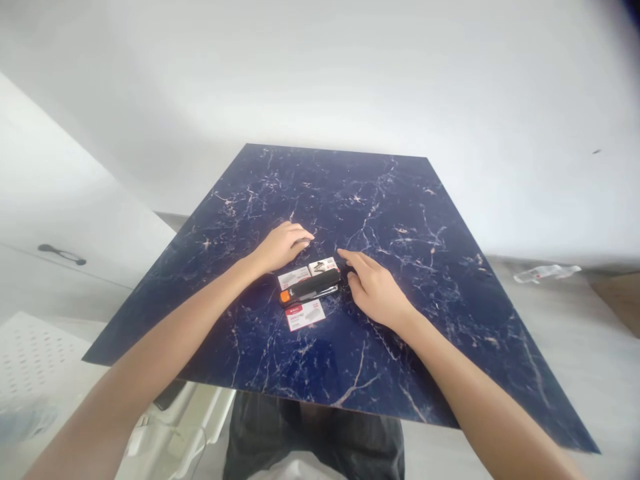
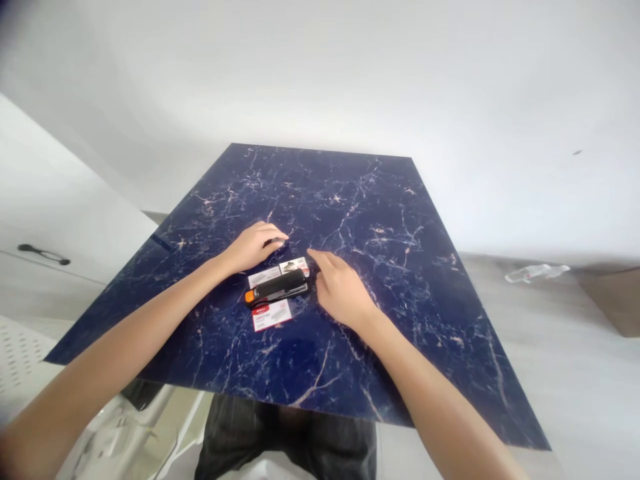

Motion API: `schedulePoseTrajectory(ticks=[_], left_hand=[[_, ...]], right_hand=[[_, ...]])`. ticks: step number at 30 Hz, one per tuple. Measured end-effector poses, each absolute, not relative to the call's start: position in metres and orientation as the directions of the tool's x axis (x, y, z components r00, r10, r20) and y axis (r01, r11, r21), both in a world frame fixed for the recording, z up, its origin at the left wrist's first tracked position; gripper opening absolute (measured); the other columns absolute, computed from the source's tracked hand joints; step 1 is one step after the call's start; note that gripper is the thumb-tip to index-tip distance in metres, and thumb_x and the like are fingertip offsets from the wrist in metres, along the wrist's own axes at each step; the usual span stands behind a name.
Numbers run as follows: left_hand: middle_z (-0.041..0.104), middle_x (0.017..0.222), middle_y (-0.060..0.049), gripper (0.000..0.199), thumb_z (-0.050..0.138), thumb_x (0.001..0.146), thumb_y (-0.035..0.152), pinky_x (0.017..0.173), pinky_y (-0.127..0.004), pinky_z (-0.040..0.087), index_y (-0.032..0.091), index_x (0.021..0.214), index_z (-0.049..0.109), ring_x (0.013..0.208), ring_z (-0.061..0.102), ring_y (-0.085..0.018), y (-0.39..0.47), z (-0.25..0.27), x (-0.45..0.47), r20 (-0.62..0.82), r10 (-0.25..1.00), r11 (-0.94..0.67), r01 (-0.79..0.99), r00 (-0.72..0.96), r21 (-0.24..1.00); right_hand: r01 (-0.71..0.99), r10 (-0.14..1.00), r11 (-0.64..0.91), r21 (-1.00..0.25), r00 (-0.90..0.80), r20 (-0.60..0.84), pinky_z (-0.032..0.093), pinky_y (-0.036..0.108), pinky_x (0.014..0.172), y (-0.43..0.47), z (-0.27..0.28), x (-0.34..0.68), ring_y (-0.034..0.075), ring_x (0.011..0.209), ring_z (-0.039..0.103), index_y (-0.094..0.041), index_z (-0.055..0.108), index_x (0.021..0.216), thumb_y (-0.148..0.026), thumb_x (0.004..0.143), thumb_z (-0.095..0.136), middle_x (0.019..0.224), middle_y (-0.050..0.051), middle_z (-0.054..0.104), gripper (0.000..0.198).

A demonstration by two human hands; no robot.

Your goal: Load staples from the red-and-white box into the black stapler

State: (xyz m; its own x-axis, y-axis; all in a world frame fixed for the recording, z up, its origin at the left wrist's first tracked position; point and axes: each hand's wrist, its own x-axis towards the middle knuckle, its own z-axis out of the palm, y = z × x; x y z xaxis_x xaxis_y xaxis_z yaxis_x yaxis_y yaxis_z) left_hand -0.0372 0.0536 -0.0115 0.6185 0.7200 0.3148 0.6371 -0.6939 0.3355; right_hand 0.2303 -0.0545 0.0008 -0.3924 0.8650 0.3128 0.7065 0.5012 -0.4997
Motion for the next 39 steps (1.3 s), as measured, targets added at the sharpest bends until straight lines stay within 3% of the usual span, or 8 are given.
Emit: schedulePoseTrajectory(ticks=[5,10,14,19,23,27,32,39], left_hand=[[0.077,0.105,-0.005,0.019,0.067,0.097,0.020,0.084,-0.034,0.057,0.021,0.115,0.075,0.087,0.072,-0.018,0.037,0.004,-0.032,0.316,0.794,-0.602,0.598,0.520,0.529],[0.079,0.100,-0.004,0.019,0.077,0.094,0.026,0.089,-0.033,0.062,0.021,0.111,0.073,0.092,0.076,-0.018,0.005,0.021,-0.014,0.392,0.859,-0.495,0.339,0.330,0.800],[0.078,0.095,-0.003,0.013,0.078,0.093,0.028,0.084,-0.031,0.064,0.020,0.102,0.073,0.087,0.077,-0.017,-0.024,0.024,-0.001,0.374,0.840,-0.465,0.166,0.393,0.870],[0.072,0.107,-0.004,0.014,0.078,0.093,0.027,0.079,-0.030,0.065,0.021,0.101,0.068,0.085,0.076,-0.015,-0.038,0.028,0.004,0.466,0.762,-0.559,0.094,0.450,0.824],[0.066,0.119,-0.007,0.020,0.076,0.094,0.031,0.081,-0.032,0.062,0.023,0.109,0.067,0.089,0.071,-0.015,-0.032,0.042,-0.009,0.512,0.667,-0.685,0.173,0.541,0.708],[0.067,0.110,-0.007,0.031,0.073,0.091,0.039,0.074,-0.032,0.053,0.022,0.116,0.067,0.087,0.065,-0.019,-0.024,0.060,-0.039,0.209,0.642,-0.702,0.456,0.738,0.548],[0.068,0.092,-0.001,0.024,0.078,0.083,0.040,0.066,-0.028,0.046,0.021,0.094,0.068,0.077,0.063,-0.016,-0.023,0.070,-0.061,-0.085,0.624,-0.659,0.581,0.777,0.478],[0.071,0.089,-0.003,0.010,0.067,0.082,0.025,0.066,-0.027,0.050,0.019,0.089,0.072,0.073,0.065,-0.015,-0.020,0.042,-0.057,0.250,0.608,-0.784,0.519,0.754,0.340]], right_hand=[[0.683,0.867,0.490,-0.542,-0.317,0.384,0.060,0.051,0.100,-0.056,0.005,0.227,0.031,0.115,0.072,-0.023,0.062,0.140,-0.013,0.099,0.048,0.131,0.012,0.072,0.044],[0.580,0.794,0.589,-0.562,-0.287,0.536,0.061,0.045,0.101,-0.062,0.011,0.223,0.027,0.117,0.072,-0.026,0.063,0.141,-0.018,0.103,0.056,0.135,0.011,0.070,0.040],[0.481,0.673,0.730,-0.485,-0.384,0.632,0.061,0.042,0.105,-0.065,0.018,0.224,0.024,0.120,0.072,-0.027,0.069,0.136,-0.017,0.103,0.060,0.134,0.009,0.072,0.036],[0.428,0.638,0.765,-0.481,-0.398,0.660,0.063,0.040,0.099,-0.069,0.023,0.225,0.023,0.110,0.075,-0.028,0.075,0.127,-0.016,0.101,0.065,0.123,0.006,0.078,0.029],[0.434,0.769,0.637,-0.637,-0.297,0.567,0.063,0.038,0.087,-0.067,0.024,0.225,0.021,0.094,0.076,-0.027,0.078,0.111,-0.025,0.098,0.071,0.106,0.004,0.080,0.015],[0.154,0.975,0.222,-0.963,-0.041,0.218,0.062,0.038,0.083,-0.054,0.020,0.233,0.020,0.085,0.074,-0.026,0.076,0.101,-0.041,0.091,0.080,0.094,0.003,0.078,0.019],[-0.355,0.988,-0.154,-0.922,-0.061,-0.141,0.059,0.033,0.090,-0.039,0.010,0.241,0.017,0.087,0.073,-0.025,0.072,0.090,-0.045,0.086,0.084,0.090,0.002,0.076,0.024],[-0.376,0.971,-0.235,-0.896,-0.138,-0.196,0.057,0.025,0.080,-0.043,0.012,0.239,0.012,0.077,0.068,-0.025,0.074,0.103,-0.043,0.088,0.083,0.085,-0.001,0.073,0.025]])
